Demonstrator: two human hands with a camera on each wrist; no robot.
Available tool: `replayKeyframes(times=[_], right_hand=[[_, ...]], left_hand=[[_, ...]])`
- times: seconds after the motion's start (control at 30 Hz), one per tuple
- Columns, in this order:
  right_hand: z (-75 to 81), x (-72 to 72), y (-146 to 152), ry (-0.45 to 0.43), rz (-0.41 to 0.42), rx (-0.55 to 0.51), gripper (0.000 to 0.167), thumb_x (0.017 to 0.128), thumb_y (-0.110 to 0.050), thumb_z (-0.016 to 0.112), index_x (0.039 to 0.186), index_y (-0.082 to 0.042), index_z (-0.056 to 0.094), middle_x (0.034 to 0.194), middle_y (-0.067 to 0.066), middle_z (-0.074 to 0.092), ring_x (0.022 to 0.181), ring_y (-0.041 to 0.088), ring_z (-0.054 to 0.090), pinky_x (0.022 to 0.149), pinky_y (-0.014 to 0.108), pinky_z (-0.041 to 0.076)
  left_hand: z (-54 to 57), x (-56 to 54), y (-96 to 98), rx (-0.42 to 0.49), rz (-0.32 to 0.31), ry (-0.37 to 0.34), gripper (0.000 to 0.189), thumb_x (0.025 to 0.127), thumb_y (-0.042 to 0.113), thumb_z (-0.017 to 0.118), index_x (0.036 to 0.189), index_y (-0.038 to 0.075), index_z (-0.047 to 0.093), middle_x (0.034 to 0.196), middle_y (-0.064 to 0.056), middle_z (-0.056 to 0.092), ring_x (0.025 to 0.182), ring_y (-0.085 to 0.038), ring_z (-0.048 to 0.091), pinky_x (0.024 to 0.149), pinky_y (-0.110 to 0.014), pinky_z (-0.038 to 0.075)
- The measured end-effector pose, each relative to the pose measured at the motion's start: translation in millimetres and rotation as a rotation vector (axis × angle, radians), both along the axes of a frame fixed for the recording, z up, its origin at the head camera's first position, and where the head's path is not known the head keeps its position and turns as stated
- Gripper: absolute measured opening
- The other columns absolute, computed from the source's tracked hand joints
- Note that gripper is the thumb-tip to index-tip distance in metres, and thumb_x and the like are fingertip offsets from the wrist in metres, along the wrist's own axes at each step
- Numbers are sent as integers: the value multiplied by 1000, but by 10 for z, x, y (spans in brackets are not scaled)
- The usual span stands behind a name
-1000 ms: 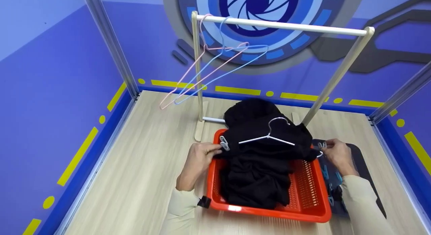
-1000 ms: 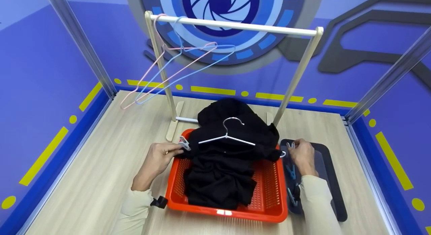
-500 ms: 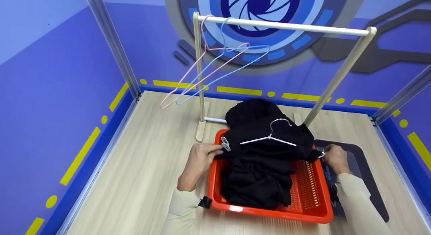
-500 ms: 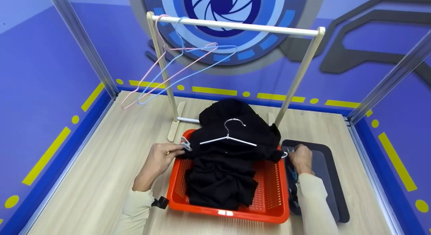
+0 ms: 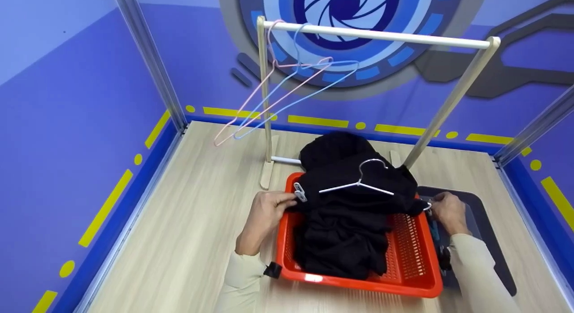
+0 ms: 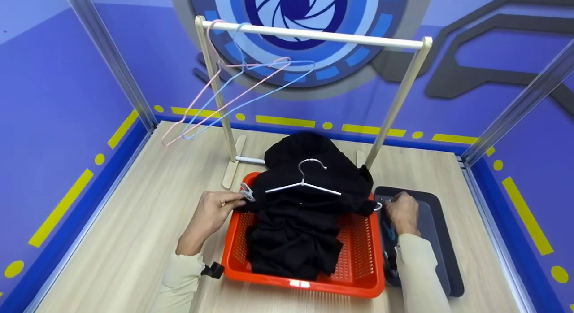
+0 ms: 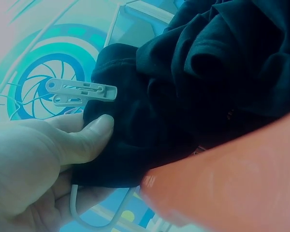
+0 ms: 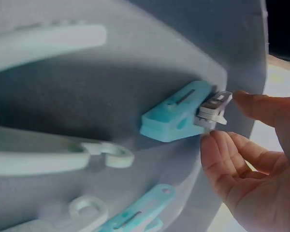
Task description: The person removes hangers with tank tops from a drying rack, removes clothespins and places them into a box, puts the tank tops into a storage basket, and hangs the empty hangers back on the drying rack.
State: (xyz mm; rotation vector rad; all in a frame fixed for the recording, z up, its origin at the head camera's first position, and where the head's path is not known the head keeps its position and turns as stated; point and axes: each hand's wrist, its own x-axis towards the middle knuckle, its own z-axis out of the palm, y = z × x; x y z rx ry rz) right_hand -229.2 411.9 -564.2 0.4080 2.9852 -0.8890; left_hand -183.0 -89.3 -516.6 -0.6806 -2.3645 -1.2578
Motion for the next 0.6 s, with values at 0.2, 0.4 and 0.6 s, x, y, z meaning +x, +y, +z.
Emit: replayKeyframes(times=[0.2, 0.4, 0.6], right_hand=[[152, 82, -74, 57, -41, -49, 41, 104, -20, 66, 123, 16, 62, 113, 34, 68, 99, 46, 65, 81, 50, 55], [296, 185, -180, 181, -50, -55, 35, 105, -21, 67, 123, 9, 66, 112, 29, 72, 93, 37, 69, 64, 22, 46], [436, 303, -307, 265, -36, -85, 37, 106, -22, 65, 127, 9, 64, 119, 28, 67, 105, 40, 67, 69, 11, 41]], left_hand=[[-5, 8, -4, 10, -15, -2, 13, 89, -3, 82, 100, 2, 85, 97, -7, 81, 88, -22, 79, 78, -35, 63], [-16, 2, -6, 20, -24, 7, 14, 89, -5, 81, 101, 0, 85, 97, -8, 81, 88, -23, 79, 78, -36, 63], [-20, 0, -2, 30, -30, -9, 14, 89, -6, 80, 101, 0, 85, 97, -8, 81, 88, -24, 79, 78, -38, 63]])
